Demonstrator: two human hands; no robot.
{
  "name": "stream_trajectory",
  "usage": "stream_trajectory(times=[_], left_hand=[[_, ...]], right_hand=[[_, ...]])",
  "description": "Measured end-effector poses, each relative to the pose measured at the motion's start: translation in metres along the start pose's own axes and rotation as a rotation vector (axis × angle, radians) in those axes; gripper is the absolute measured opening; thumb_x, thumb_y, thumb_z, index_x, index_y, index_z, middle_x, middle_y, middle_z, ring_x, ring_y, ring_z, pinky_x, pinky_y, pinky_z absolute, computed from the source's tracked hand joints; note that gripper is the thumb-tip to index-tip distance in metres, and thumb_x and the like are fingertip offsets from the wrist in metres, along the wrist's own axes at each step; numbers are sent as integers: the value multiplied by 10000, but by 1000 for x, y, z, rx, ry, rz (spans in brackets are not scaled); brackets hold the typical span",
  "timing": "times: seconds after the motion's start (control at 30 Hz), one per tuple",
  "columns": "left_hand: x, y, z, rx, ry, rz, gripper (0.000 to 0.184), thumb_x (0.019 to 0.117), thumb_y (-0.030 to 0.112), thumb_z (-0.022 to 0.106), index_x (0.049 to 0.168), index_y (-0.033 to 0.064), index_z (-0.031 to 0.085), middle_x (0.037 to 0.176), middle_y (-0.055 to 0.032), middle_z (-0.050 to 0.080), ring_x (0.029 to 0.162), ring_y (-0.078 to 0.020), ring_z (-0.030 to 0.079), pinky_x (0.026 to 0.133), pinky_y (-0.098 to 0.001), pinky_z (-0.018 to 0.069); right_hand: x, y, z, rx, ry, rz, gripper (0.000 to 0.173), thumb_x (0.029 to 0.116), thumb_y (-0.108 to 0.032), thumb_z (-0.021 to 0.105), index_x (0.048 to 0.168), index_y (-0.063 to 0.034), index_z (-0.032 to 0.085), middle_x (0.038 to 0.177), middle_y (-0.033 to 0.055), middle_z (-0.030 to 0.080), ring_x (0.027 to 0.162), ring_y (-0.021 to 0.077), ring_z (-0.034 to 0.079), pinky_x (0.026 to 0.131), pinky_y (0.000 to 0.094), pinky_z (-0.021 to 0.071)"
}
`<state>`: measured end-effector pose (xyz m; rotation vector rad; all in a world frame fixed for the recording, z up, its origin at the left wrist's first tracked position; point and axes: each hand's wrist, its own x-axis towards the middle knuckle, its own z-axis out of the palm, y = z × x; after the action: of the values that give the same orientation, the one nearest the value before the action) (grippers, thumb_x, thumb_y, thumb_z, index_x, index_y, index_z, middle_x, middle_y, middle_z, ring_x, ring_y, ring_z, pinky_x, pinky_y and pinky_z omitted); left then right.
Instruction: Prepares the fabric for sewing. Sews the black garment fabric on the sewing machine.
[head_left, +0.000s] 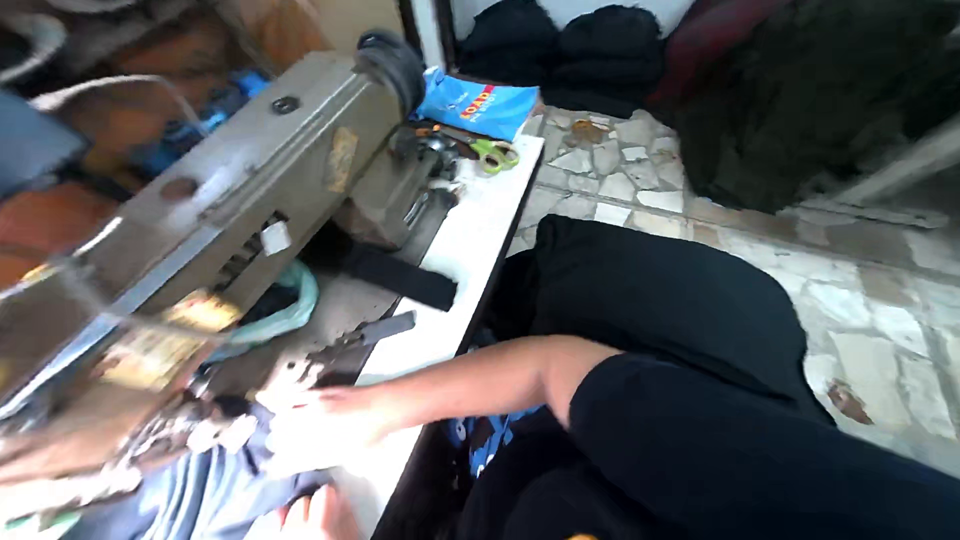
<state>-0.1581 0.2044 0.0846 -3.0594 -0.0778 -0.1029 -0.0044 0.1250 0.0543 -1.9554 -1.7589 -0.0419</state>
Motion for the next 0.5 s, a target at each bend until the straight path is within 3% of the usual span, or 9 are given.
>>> stream_trajectory(times=[0.07,0.13,0.17,0.23,0.33,0.37,0.43,0.5], left_hand=[[0,-3,18,-24,172,39,212,912,59,544,813,-37,705,709,-216,657,710,-442,675,649,-585,503],[-2,-3,25,-67,251,24,198,900,72,544,817,-13,703,685,-191,641,640,-406,667,564,-546,502],[-5,-3,24,-105,232,-4,186,896,71,561,846,-18,716,719,-204,645,682,-420,675,584,-556,510],[-13,-7,23,-202,192,-57,190,880,103,585,869,-27,723,792,-221,637,782,-442,667,636,-560,521],[-26,-15,19,-338,182,-147,306,909,214,545,829,-17,727,1043,-263,684,976,-445,678,806,-554,553],[-28,-18,15,-363,180,-174,323,926,204,528,805,-27,718,1061,-264,694,978,-431,693,809,-552,560],[-24,-26,6,-352,188,-203,293,928,142,549,746,-42,686,859,-219,685,805,-381,708,668,-527,558],[-13,-33,-1,-334,186,-198,194,918,80,607,797,-42,695,754,-181,651,727,-354,685,624,-520,539]], right_hand=[[-17,-9,0,-18,31,-115,144,945,-15,630,1020,-21,752,1002,156,716,1034,333,677,908,467,520],[-28,-19,0,4,40,-98,168,968,-3,595,997,1,760,1031,171,734,1063,324,695,929,448,543],[-31,-21,0,28,38,-74,186,975,10,573,1001,8,757,1069,176,734,1094,319,687,957,441,532],[-33,-18,12,13,176,-124,153,929,19,614,901,-15,761,993,162,743,1034,311,710,915,441,557],[-36,-18,13,2,120,-108,133,927,3,622,922,-23,752,1104,197,737,1141,352,687,989,492,538],[-37,-19,13,-10,101,-102,138,920,3,618,933,-22,753,1137,209,731,1163,366,680,993,506,536],[-37,-18,13,-75,67,-132,141,914,3,611,939,-23,748,1175,216,724,1179,377,674,991,518,535],[-37,-15,16,-127,89,-180,128,906,-20,604,902,-35,731,1151,201,735,1159,369,686,971,515,542]])
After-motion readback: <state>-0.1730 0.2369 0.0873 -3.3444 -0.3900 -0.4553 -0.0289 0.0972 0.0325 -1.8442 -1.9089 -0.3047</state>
